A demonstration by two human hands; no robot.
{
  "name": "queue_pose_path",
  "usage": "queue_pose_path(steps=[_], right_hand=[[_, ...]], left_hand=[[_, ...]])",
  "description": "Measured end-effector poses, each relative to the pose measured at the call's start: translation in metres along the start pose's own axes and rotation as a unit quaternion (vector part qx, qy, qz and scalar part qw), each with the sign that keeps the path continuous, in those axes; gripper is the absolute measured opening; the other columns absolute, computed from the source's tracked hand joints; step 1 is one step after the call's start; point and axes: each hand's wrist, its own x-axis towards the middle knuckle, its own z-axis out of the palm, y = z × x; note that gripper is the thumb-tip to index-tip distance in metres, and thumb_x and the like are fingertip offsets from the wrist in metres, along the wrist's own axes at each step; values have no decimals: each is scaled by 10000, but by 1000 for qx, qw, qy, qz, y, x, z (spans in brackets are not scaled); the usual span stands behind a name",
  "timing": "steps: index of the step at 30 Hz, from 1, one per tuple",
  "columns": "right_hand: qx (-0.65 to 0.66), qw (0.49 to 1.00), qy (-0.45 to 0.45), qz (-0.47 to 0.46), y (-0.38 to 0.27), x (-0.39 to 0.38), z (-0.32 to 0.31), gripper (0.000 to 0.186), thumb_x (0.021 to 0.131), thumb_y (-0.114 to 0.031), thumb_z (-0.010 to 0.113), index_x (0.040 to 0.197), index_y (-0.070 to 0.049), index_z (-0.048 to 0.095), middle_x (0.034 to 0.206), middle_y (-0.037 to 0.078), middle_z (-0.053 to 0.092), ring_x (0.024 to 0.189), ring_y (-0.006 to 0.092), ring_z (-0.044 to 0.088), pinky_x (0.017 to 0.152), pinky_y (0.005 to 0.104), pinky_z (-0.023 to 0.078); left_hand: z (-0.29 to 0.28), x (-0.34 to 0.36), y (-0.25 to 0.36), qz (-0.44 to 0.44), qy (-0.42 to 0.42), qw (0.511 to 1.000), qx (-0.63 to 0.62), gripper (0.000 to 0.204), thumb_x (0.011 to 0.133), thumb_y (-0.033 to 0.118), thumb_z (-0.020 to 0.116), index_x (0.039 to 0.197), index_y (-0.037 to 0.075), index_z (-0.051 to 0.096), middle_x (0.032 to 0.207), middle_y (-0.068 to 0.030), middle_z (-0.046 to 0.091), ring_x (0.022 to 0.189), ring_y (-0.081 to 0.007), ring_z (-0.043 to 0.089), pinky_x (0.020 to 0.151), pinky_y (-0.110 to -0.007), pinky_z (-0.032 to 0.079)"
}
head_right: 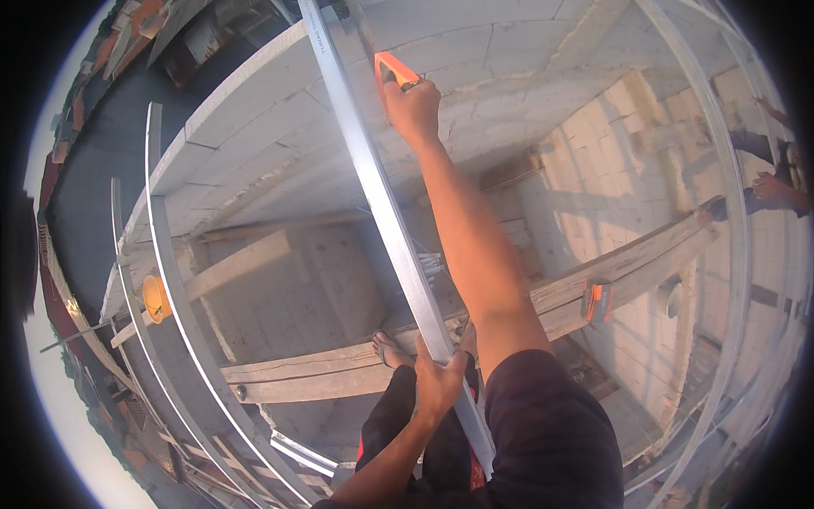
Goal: The person walks across a rooftop construction site, picks up a long white metal profile, and uses a hand saw to cut it to size. The person positions the profile against a wall and saws through it, then moves to another section to repeat the cutting process.
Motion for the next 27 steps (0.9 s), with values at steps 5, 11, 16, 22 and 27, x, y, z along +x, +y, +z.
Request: queue_pose_path(steps=[5, 11, 16, 22, 27], right_hand=[[-129, 987, 42, -89, 11, -7, -3, 222, 844, -111, 632, 711, 65, 600, 562, 88, 594, 446, 181, 582, 445, 368, 473], [9, 997, -53, 59, -1, 1, -1, 255, 844, -128, 628, 715, 88, 585, 598, 105, 609, 454, 186, 569, 470, 387, 471], [8, 993, 28, -115, 0, -45, 6, 231, 841, -133, 626, 881, 87, 685, 664, 185, 660, 641, 258, 681, 634, 421, 521], [-166, 984, -19, -67, -13, -35, 4, 398, 891, -201, 620, 1256, -63, 695, 751, 197, 696, 727, 351, 703, 703, 453, 533], [-83, 990, 5, -115, -5, -36, 4, 444, 934, -275, 635, 1356, -145, 676, 681, 152, 659, 632, 272, 653, 676, 409, 516]], left_hand=[[1, -2, 4, 16, 4, 1000, 7, 470, 860, 129, 692, 1222, -88, 486, 895, -167, 689, 782, -219, 675, 723, -369, 548], [-1, 0, 5, -35, -24, 999, -21, 524, 832, -21, 634, 1310, -96, 433, 1235, -217, 697, 1126, -274, 707, 974, -355, 525], [0, 0, -1, 5, -6, 1000, 15, 495, 883, 169, 703, 1223, -113, 478, 959, -199, 696, 813, -232, 683, 739, -375, 550], [-1, 0, -4, 12, 0, 999, 31, 520, 868, 159, 700, 1240, -119, 466, 951, -214, 693, 805, -250, 685, 738, -393, 547], [0, -2, -2, 18, -6, 1000, 20, 512, 861, 124, 683, 1258, -109, 460, 948, -198, 693, 786, -236, 680, 720, -377, 549]])
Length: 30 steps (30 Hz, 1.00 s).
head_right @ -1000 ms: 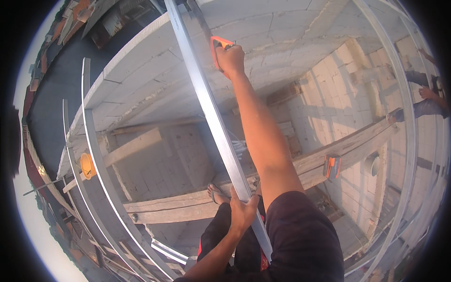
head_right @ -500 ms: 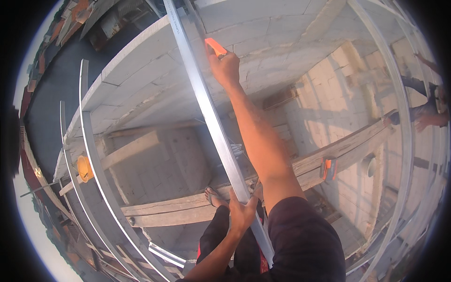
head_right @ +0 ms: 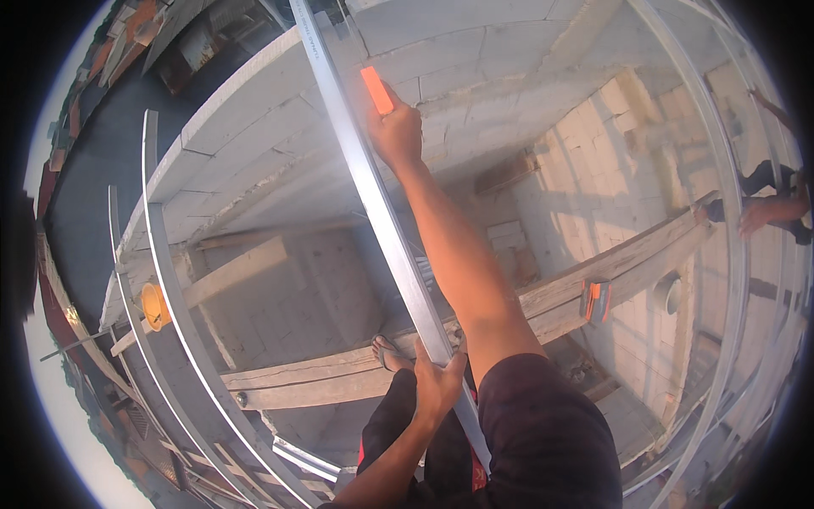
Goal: The person walks across a rooftop construction site, picks up a long white metal profile, and uses a hand saw to cut it to size. The person positions the profile against a wall and saws through it, then moves to another section to repeat the cutting process.
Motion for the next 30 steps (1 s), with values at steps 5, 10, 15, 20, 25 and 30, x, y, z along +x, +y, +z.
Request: queue_pose_path(steps=[5, 10, 15, 20, 25, 30], right_hand=[[-10, 989, -69, 131, -12, 18, -13, 254, 837, -160, 619, 960, 51, 689, 723, 190, 678, 690, 324, 702, 678, 424, 532], [35, 999, 30, -7, -8, 3, -16, 216, 834, -137, 632, 792, 74, 644, 654, 166, 659, 584, 278, 656, 599, 397, 519], [84, 977, -57, 189, -4, 31, -17, 271, 848, -121, 626, 653, 60, 572, 575, 125, 605, 417, 231, 540, 433, 389, 448], [82, 995, 27, -45, -13, 8, -12, 248, 844, -103, 620, 667, 60, 562, 605, 64, 592, 446, 174, 538, 442, 383, 451], [145, 953, -75, 255, 12, 30, -11, 227, 844, -96, 601, 687, 64, 567, 610, 76, 593, 475, 163, 537, 468, 383, 464], [70, 996, 0, 54, -12, 11, -13, 236, 830, -107, 598, 672, 62, 557, 589, 96, 578, 473, 174, 538, 475, 395, 469]], left_hand=[[0, 0, 7, -23, 4, 999, -34, 489, 857, 103, 675, 1245, -105, 461, 921, -175, 687, 751, -223, 674, 683, -363, 547], [0, 0, 0, -16, 1, 1000, -16, 475, 854, 99, 672, 1226, -106, 460, 914, -176, 681, 747, -226, 672, 680, -372, 549], [1, 2, 5, -5, 9, 1000, -9, 494, 851, 107, 677, 1234, -112, 453, 929, -192, 675, 751, -232, 669, 681, -376, 550], [-2, 0, 8, -54, -3, 998, -27, 512, 853, 110, 678, 1248, -122, 450, 950, -199, 671, 792, -238, 668, 709, -377, 545], [-4, -2, 15, -50, -20, 999, 2, 475, 864, 3, 638, 1277, -87, 421, 1108, -173, 717, 918, -238, 724, 816, -348, 572], [-3, 1, 10, -65, -23, 997, -24, 503, 852, -23, 640, 1298, -89, 416, 1215, -203, 700, 1056, -243, 713, 903, -355, 555]])
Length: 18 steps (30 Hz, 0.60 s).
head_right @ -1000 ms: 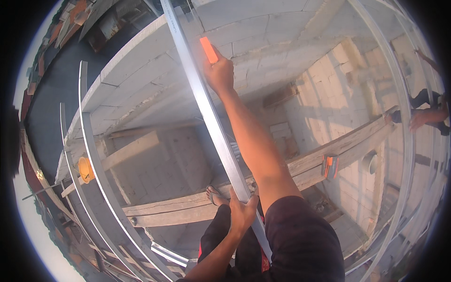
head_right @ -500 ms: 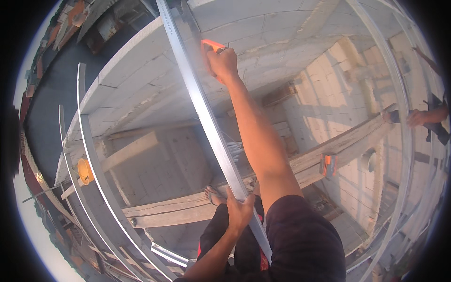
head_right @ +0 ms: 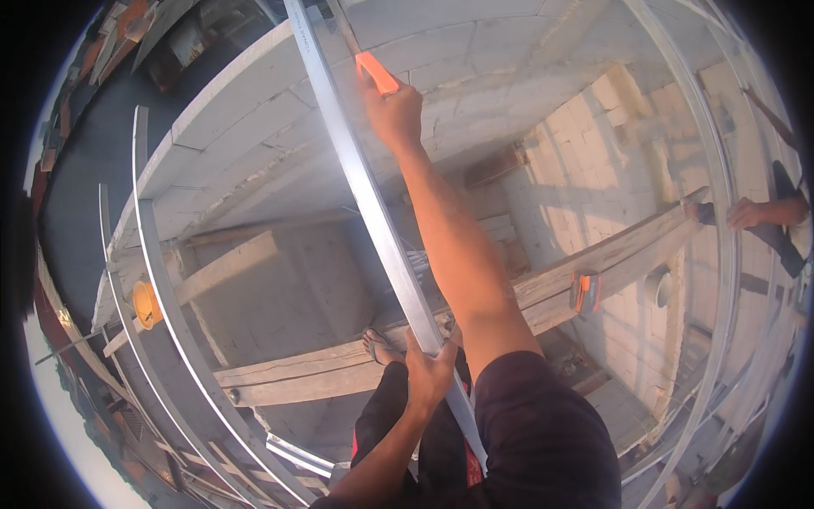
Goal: The person walks across a rooftop construction site, picks up a long white metal profile, and uses a hand saw to cut it to size. The person positions the profile against a wall and saws through it, then moves to another section to repeat the cutting process.
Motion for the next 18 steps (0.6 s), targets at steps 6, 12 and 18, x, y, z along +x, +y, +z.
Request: queue_pose_path(steps=[6, 12, 18], right_hand=[[-19, 985, -37, 169, 17, 25, 0, 215, 825, -139, 614, 783, 71, 632, 645, 158, 649, 560, 251, 626, 585, 408, 503], [-101, 995, -8, 1, -16, -4, 4, 298, 873, -232, 638, 914, 59, 687, 695, 168, 669, 630, 263, 666, 641, 429, 530], [-4, 987, -49, 153, 6, 27, 5, 226, 843, -131, 613, 767, 81, 627, 655, 148, 655, 578, 240, 664, 574, 435, 524]], left_hand=[[0, 0, 12, -11, -16, 1000, 17, 510, 843, -51, 627, 1302, -101, 410, 1256, -203, 685, 1123, -249, 698, 982, -347, 535], [1, 0, 1, -1, -1, 1000, -5, 513, 835, -70, 625, 1299, -106, 410, 1279, -200, 664, 1142, -235, 690, 995, -338, 529], [0, -2, 11, -21, -13, 999, -48, 511, 830, -70, 623, 1294, -106, 412, 1258, -208, 660, 1159, -247, 683, 1012, -351, 523]])
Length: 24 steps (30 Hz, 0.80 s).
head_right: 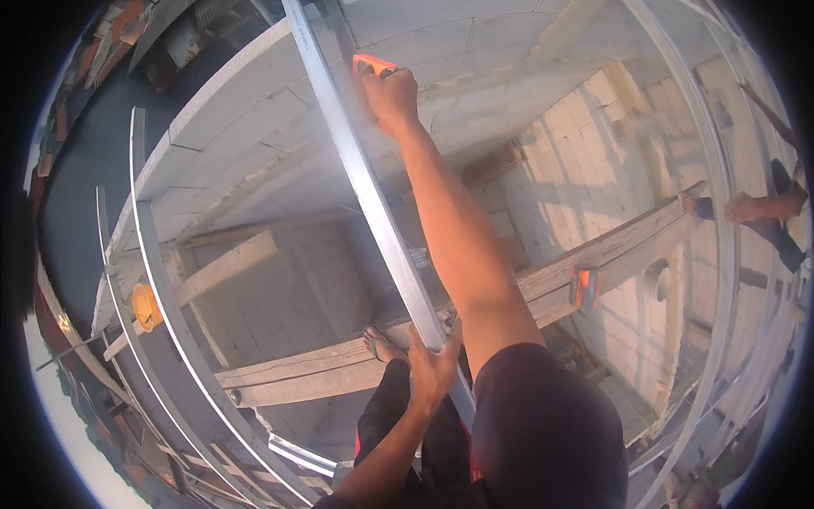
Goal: The person walks across a rooftop construction site, picks up a long white metal profile, and uses a hand saw to cut it to size. The person positions the profile against a wall and saws through it, then moves to another section to repeat the cutting process.
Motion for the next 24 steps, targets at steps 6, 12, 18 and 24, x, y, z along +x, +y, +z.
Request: queue_pose_path(steps=[6, 12, 18, 24], right_hand=[[-85, 977, 83, -175, 3, -22, 1, 254, 842, -138, 627, 695, 65, 594, 609, 128, 628, 504, 211, 620, 473, 403, 476], [-51, 997, -1, -49, -16, -14, 3, 238, 846, -153, 635, 792, 79, 635, 648, 163, 650, 605, 247, 667, 624, 424, 534], [-124, 980, 79, -132, 8, -13, 5, 200, 842, -117, 623, 789, 75, 636, 651, 168, 652, 599, 236, 666, 613, 424, 540], [22, 999, -12, -32, -15, 1, 7, 199, 850, -102, 600, 759, 74, 615, 618, 119, 622, 468, 186, 558, 497, 383, 492]], left_hand=[[0, 1, -3, 26, 4, 999, 47, 481, 839, -30, 627, 1274, -94, 432, 1243, -228, 675, 1150, -275, 691, 992, -365, 526], [-4, 2, -19, 38, 10, 997, 65, 487, 843, 1, 639, 1278, -84, 437, 1259, -227, 683, 1141, -293, 692, 998, -383, 505], [0, 3, -10, 19, 8, 998, 61, 514, 831, 0, 650, 1288, -85, 433, 1270, -232, 676, 1146, -307, 688, 1013, -387, 497], [-4, 4, -26, 32, 5, 997, 65, 531, 830, -12, 651, 1305, -87, 428, 1277, -231, 668, 1160, -289, 685, 1020, -383, 498]])
